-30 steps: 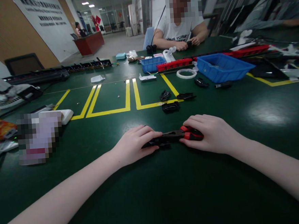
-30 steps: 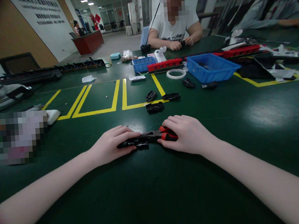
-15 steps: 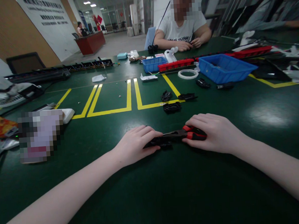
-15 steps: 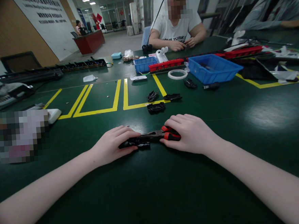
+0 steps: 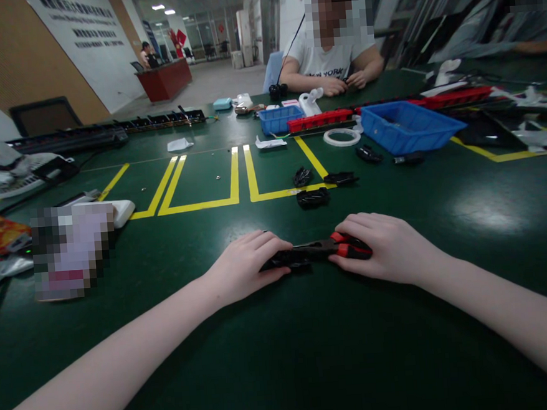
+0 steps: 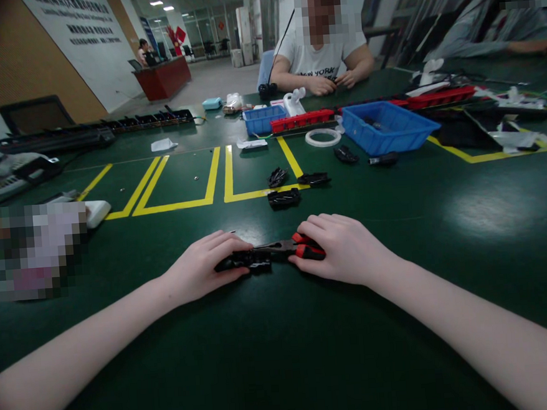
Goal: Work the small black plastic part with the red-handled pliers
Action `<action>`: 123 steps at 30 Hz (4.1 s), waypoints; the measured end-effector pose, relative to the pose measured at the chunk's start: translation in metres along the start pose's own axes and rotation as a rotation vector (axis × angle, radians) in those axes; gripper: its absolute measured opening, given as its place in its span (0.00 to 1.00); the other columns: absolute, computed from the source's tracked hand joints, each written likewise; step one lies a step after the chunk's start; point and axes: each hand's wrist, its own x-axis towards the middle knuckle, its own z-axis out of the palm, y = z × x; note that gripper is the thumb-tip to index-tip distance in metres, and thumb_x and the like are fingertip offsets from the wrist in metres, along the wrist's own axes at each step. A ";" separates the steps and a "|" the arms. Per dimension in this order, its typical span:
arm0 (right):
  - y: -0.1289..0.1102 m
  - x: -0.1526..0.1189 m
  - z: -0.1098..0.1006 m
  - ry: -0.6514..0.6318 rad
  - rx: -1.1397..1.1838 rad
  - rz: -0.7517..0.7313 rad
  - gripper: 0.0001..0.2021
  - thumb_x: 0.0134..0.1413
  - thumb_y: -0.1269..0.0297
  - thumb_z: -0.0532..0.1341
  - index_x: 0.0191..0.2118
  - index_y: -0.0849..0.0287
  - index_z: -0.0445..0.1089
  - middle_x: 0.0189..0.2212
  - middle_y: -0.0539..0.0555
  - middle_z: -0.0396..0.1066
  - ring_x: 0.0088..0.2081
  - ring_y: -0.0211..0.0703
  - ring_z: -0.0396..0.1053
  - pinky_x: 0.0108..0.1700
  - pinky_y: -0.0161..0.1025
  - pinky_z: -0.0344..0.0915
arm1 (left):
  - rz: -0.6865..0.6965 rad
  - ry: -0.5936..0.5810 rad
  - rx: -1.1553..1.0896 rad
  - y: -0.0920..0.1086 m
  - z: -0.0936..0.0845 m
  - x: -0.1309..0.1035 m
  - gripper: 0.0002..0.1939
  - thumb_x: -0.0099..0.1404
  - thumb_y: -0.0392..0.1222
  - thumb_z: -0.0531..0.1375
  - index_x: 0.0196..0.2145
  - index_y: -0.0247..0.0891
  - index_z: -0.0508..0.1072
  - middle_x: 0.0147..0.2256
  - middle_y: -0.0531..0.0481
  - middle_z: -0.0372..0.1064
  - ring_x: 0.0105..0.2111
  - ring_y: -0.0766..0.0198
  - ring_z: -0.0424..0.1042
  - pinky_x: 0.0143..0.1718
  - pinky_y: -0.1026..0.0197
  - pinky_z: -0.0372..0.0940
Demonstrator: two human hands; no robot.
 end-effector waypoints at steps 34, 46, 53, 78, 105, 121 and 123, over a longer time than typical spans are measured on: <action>0.005 0.001 -0.003 0.015 -0.020 -0.035 0.15 0.57 0.51 0.61 0.40 0.59 0.71 0.34 0.56 0.75 0.33 0.46 0.72 0.32 0.41 0.66 | 0.020 0.002 0.058 0.001 0.001 0.000 0.17 0.69 0.38 0.62 0.54 0.37 0.66 0.46 0.45 0.72 0.44 0.56 0.72 0.44 0.53 0.71; 0.002 -0.001 -0.001 0.057 -0.036 -0.045 0.16 0.58 0.51 0.61 0.41 0.60 0.71 0.35 0.57 0.75 0.34 0.46 0.72 0.33 0.41 0.67 | 0.034 -0.014 0.056 -0.001 0.000 0.000 0.18 0.70 0.38 0.61 0.55 0.38 0.66 0.48 0.45 0.71 0.45 0.56 0.72 0.44 0.53 0.71; 0.005 0.000 -0.002 0.089 -0.106 -0.095 0.16 0.58 0.52 0.60 0.40 0.61 0.70 0.34 0.57 0.74 0.33 0.46 0.72 0.32 0.41 0.67 | 0.043 -0.009 0.077 -0.001 0.001 0.000 0.18 0.70 0.38 0.61 0.56 0.38 0.66 0.48 0.45 0.71 0.45 0.56 0.72 0.44 0.53 0.71; 0.006 0.000 -0.003 0.215 -0.225 -0.196 0.14 0.58 0.55 0.62 0.40 0.63 0.71 0.36 0.59 0.76 0.36 0.48 0.73 0.35 0.42 0.66 | 0.058 0.003 0.101 -0.001 0.002 0.000 0.18 0.70 0.40 0.61 0.56 0.38 0.66 0.47 0.45 0.72 0.45 0.56 0.73 0.44 0.53 0.71; 0.006 0.000 -0.002 0.174 -0.138 -0.124 0.15 0.57 0.53 0.62 0.42 0.60 0.72 0.38 0.59 0.77 0.38 0.49 0.75 0.36 0.43 0.68 | 0.050 0.005 0.138 0.000 0.002 -0.001 0.15 0.73 0.43 0.57 0.55 0.38 0.66 0.46 0.45 0.74 0.45 0.56 0.74 0.44 0.52 0.72; 0.004 0.000 -0.003 0.149 -0.124 -0.119 0.13 0.58 0.54 0.62 0.40 0.60 0.71 0.35 0.58 0.76 0.36 0.48 0.72 0.35 0.42 0.69 | 0.034 0.026 0.091 0.000 0.002 0.000 0.15 0.72 0.42 0.59 0.54 0.38 0.67 0.45 0.46 0.74 0.43 0.57 0.74 0.43 0.53 0.71; 0.005 0.000 -0.004 0.158 -0.136 -0.128 0.13 0.58 0.54 0.62 0.39 0.61 0.71 0.35 0.59 0.76 0.36 0.48 0.72 0.35 0.42 0.69 | 0.030 0.022 0.083 0.000 0.002 0.000 0.15 0.71 0.42 0.59 0.54 0.38 0.67 0.45 0.46 0.74 0.43 0.57 0.74 0.43 0.53 0.71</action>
